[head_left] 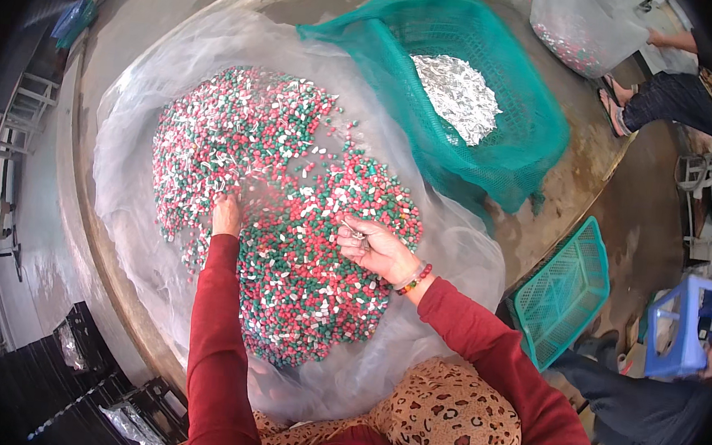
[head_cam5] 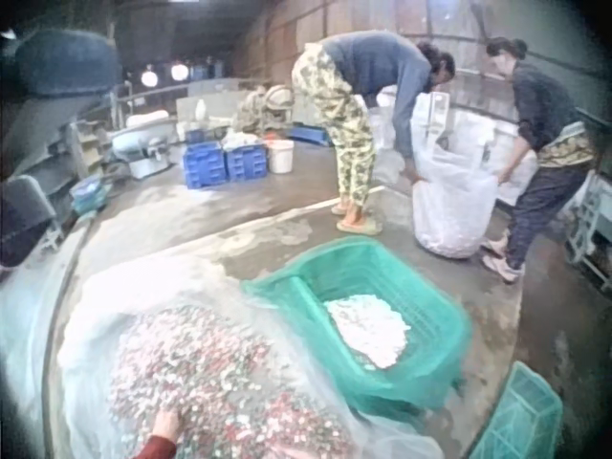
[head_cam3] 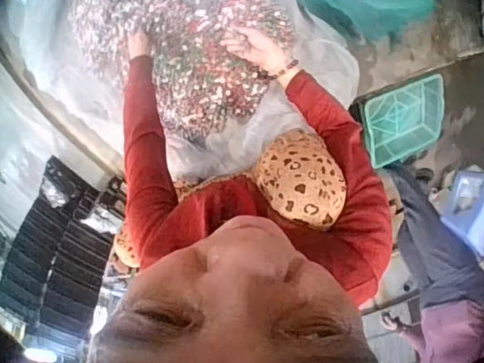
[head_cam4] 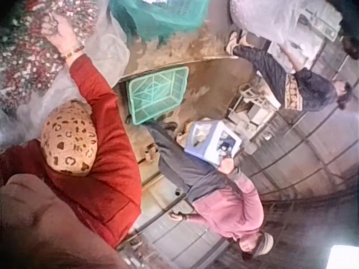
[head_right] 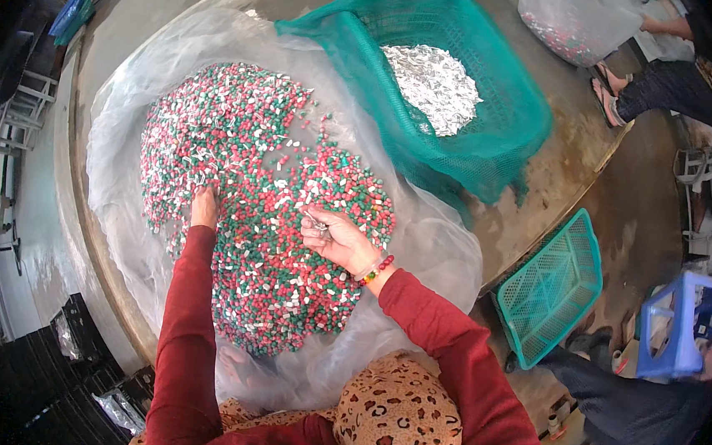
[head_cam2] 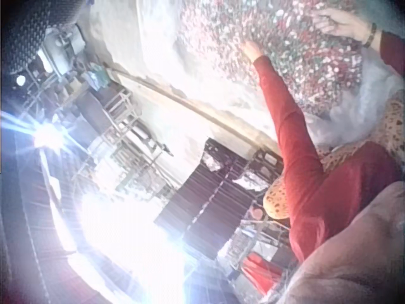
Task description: The person sorts through a large pile of small colorful plastic pieces to pick out metal clips by hand.
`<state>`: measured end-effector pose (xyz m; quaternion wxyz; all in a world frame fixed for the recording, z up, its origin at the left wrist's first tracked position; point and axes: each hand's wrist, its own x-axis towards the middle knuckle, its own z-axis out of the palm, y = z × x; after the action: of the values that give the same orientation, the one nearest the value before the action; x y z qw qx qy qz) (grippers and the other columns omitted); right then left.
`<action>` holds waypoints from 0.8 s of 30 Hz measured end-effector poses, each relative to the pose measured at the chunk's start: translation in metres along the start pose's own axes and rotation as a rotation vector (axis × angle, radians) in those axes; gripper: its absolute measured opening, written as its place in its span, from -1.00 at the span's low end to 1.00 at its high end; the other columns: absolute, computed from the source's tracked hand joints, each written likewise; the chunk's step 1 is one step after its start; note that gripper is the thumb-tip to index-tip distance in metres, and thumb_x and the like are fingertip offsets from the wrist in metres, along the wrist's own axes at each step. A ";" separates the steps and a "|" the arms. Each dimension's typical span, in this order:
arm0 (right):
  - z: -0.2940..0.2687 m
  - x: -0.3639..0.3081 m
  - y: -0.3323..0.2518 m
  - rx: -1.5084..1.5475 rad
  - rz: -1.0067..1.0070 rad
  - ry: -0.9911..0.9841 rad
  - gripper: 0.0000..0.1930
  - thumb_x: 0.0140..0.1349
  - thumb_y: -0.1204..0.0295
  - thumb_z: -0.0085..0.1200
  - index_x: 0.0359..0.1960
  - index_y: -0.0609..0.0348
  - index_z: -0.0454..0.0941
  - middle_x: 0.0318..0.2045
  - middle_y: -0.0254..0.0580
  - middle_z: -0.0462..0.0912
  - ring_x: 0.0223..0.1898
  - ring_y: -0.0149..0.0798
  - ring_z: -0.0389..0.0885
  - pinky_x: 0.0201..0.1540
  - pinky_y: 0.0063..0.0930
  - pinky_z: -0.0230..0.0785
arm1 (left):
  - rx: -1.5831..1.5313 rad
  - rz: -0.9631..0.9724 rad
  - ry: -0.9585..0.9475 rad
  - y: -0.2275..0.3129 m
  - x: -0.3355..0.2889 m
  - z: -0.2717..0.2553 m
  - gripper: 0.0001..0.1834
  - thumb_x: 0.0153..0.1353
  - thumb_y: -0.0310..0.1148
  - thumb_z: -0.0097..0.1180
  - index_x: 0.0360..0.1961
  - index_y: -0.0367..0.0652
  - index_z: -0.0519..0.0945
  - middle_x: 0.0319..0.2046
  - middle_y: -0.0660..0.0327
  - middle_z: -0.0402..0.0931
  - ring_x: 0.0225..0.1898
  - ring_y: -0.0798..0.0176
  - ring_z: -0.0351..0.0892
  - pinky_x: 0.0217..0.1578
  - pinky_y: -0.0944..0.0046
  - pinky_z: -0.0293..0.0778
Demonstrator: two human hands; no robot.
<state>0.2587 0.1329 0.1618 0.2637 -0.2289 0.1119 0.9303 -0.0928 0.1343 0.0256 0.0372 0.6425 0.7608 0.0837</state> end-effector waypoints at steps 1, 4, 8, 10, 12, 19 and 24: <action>0.005 -0.002 -0.002 0.000 -0.005 -0.001 -0.89 0.22 0.46 -0.12 -0.25 0.20 0.37 -0.55 -0.31 0.31 -0.58 -0.49 0.19 -0.59 -0.69 0.08 | -0.002 0.005 0.001 0.000 0.001 -0.001 -0.84 -0.01 -0.37 0.07 -0.44 -0.26 0.50 -0.48 -0.02 0.50 -0.42 -0.06 0.52 -0.35 0.05 0.44; 0.018 -0.004 -0.001 0.027 -0.079 -0.103 -0.83 0.27 0.40 -0.19 -0.28 0.26 0.36 -0.46 -0.21 0.42 -0.47 -0.35 0.37 -0.47 -0.56 0.28 | -0.235 -0.199 -0.057 -0.034 -0.007 -0.009 -0.86 -0.04 -0.38 0.09 -0.45 -0.22 0.55 -0.59 -0.01 0.49 -0.45 -0.03 0.52 -0.39 0.05 0.41; 0.019 -0.011 -0.017 0.087 -0.123 -0.114 -0.75 0.27 0.35 -0.22 -0.25 0.33 0.36 -0.24 0.00 0.49 -0.17 -0.05 0.48 -0.13 -0.23 0.40 | -0.608 -0.408 -0.071 -0.003 -0.017 -0.066 -0.79 -0.10 -0.32 0.19 -0.39 -0.14 0.61 -0.64 0.24 0.50 -0.67 0.44 0.31 -0.57 0.36 0.28; 0.023 -0.019 -0.025 0.115 -0.127 -0.203 -0.64 0.26 0.27 -0.24 -0.14 0.38 0.34 -0.09 0.07 0.42 -0.06 -0.02 0.41 0.03 -0.16 0.26 | -0.438 -0.232 -0.005 -0.003 -0.018 -0.062 -0.68 -0.07 -0.16 0.20 -0.39 -0.19 0.60 -0.71 0.27 0.43 -0.66 0.44 0.34 -0.58 0.35 0.28; 0.024 -0.025 -0.033 0.093 -0.184 -0.185 -0.48 0.28 0.14 -0.37 -0.02 0.44 0.28 -0.02 0.12 0.38 0.05 0.05 0.33 0.16 -0.13 0.11 | -0.606 -0.379 -0.102 0.050 -0.011 -0.105 -0.68 -0.08 -0.14 0.20 -0.38 -0.16 0.61 -0.69 0.25 0.46 -0.64 0.43 0.36 -0.56 0.34 0.30; 0.031 -0.030 -0.006 0.030 -0.173 -0.131 -0.43 0.33 0.16 -0.53 0.10 0.51 0.10 0.16 0.16 0.14 0.19 0.12 0.10 0.25 -0.10 -0.06 | -0.684 0.118 -0.251 0.165 -0.033 -0.182 -0.81 0.03 -0.38 0.09 -0.34 -0.26 0.54 -0.42 0.09 0.55 -0.42 0.19 0.56 -0.40 0.26 0.43; -0.010 -0.032 -0.004 -0.038 -0.171 -0.010 -0.60 0.32 0.23 -0.36 -0.07 0.35 0.32 -0.11 0.02 0.46 -0.05 0.01 0.42 -0.02 -0.19 0.33 | -0.662 0.498 -0.227 0.259 -0.069 -0.195 -0.76 -0.06 -0.46 0.07 -0.28 -0.23 0.52 -0.18 -0.01 0.44 -0.22 -0.07 0.48 -0.19 0.10 0.42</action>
<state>0.2886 0.1184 0.1681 0.3382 -0.2379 0.0729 0.9076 0.1390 0.0925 0.2594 0.3036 0.7652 0.5054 0.2586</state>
